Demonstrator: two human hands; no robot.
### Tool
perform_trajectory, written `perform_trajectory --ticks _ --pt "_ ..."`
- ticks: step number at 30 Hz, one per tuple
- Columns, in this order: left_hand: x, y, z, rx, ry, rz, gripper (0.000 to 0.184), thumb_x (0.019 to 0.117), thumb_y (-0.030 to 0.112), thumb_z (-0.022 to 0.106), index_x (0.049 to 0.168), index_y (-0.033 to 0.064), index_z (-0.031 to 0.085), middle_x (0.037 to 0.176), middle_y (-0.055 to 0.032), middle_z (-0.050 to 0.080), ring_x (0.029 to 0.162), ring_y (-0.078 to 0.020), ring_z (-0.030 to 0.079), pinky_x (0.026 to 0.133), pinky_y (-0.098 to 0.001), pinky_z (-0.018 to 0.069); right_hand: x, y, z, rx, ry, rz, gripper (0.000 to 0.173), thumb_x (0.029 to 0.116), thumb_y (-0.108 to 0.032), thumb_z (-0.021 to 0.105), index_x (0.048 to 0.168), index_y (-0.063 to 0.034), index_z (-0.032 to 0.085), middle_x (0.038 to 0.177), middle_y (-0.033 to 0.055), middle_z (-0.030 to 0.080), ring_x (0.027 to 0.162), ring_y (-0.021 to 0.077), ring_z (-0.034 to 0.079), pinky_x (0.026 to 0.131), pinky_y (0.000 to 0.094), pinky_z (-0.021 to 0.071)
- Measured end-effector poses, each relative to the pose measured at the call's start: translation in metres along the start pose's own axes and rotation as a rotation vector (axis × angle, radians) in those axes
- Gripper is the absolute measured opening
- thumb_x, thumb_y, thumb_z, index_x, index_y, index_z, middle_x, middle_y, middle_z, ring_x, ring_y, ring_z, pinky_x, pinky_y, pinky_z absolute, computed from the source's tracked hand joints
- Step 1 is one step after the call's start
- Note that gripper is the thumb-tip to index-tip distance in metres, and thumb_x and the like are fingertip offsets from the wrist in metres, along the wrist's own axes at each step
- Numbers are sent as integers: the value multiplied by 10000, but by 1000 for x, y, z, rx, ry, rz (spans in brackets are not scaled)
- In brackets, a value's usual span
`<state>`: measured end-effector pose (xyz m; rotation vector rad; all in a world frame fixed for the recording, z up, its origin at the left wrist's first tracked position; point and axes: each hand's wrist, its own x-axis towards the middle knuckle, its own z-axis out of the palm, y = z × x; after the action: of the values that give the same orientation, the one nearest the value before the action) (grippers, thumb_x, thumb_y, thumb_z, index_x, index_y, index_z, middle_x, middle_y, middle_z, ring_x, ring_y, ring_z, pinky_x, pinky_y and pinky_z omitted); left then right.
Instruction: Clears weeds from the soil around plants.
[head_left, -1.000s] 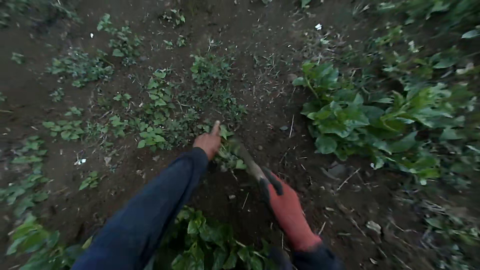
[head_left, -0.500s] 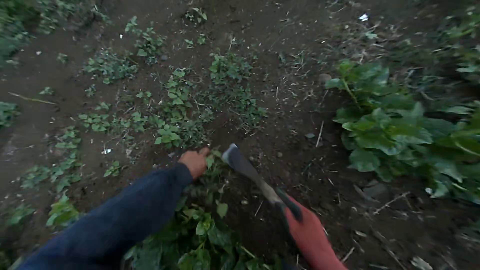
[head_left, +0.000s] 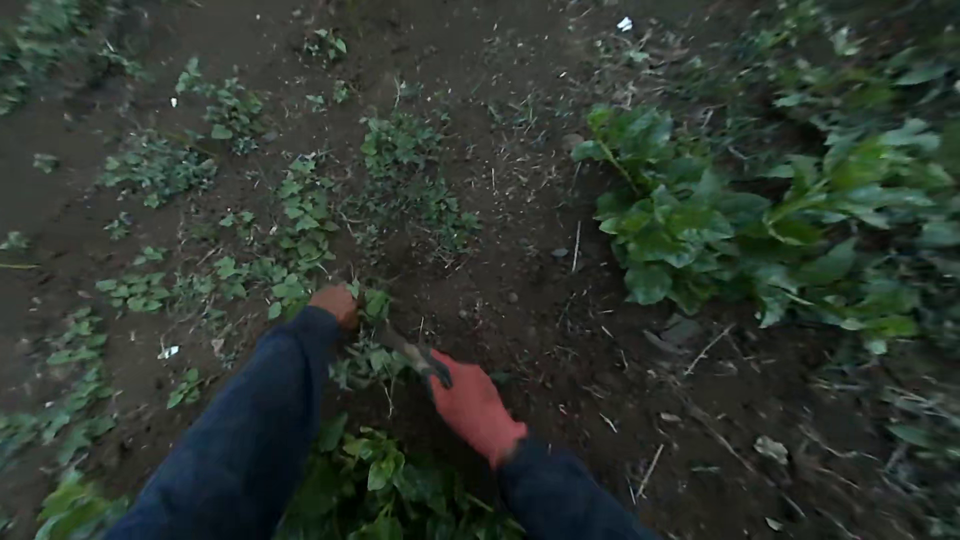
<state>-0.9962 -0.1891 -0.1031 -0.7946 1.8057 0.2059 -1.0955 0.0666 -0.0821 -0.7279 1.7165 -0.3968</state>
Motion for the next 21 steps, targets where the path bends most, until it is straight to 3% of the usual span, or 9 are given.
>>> perform_trajectory --ticks 3,5,9,11,14,16,19,20,21 --pt "-1 -9 8 -251 39 -3 438 1019 253 601 1278 -100 627 1361 -324 586 1331 -469 533 1097 -633 412 -68 45 -10 12 190 -28 438 1018 -261 571 1452 -212 600 1111 153 751 1001 341 729 881 584 565" --pt "0 -20 24 -593 107 -93 430 1012 248 608 1293 -77 625 1318 -304 619 1277 -434 580 1083 -609 434 -80 60 -9 158 247 -2 420 1026 -220 558 1437 -150 608 1160 148 742 1026 313 728 915 558 567" --pt "2 -25 33 -824 173 -213 402 1027 270 598 1235 -68 655 1254 -294 646 1203 -427 614 1036 -607 453 22 -9 6 181 78 60 450 1075 -315 469 1513 -226 522 1271 138 693 1168 309 665 1009 546 510" --pt "-9 -42 34 -812 240 -211 412 1040 286 586 1274 -48 647 1284 -294 639 1234 -428 606 1059 -620 441 40 -33 -3 88 0 29 480 1074 -331 460 1545 -242 477 1326 144 663 1235 316 628 1050 544 481" --pt "-43 -82 51 -741 516 -62 452 959 158 691 1346 -58 602 1329 -284 629 1278 -397 597 1108 -580 439 -12 -3 -25 41 121 -37 457 1046 -313 515 1497 -245 545 1156 141 733 1057 323 707 924 567 546" --pt "-65 -90 67 -670 567 65 495 890 130 756 1312 -87 614 1301 -309 634 1257 -427 602 1104 -590 441 -66 37 -32 203 324 -46 429 1015 -210 564 1439 -158 607 1074 136 757 887 265 742 804 515 600" --pt "-78 -35 79 -686 423 279 491 868 134 779 1294 -68 641 1270 -273 667 1236 -380 631 1102 -547 462 -98 69 -49 463 510 72 430 1051 -194 511 1471 -114 554 1034 116 727 712 179 684 642 415 605" --pt "-75 -4 82 -673 308 326 523 863 152 785 1330 -26 632 1326 -228 652 1297 -348 594 1134 -538 434 -79 69 -54 435 560 95 428 1057 -220 505 1471 -126 558 1069 126 724 747 198 688 667 439 599" --pt "-70 31 85 -596 179 381 599 866 155 786 1414 26 584 1468 -190 566 1439 -349 458 1202 -566 336 -51 62 -56 392 582 111 422 1062 -239 504 1465 -131 568 1147 146 721 865 241 709 772 488 589"
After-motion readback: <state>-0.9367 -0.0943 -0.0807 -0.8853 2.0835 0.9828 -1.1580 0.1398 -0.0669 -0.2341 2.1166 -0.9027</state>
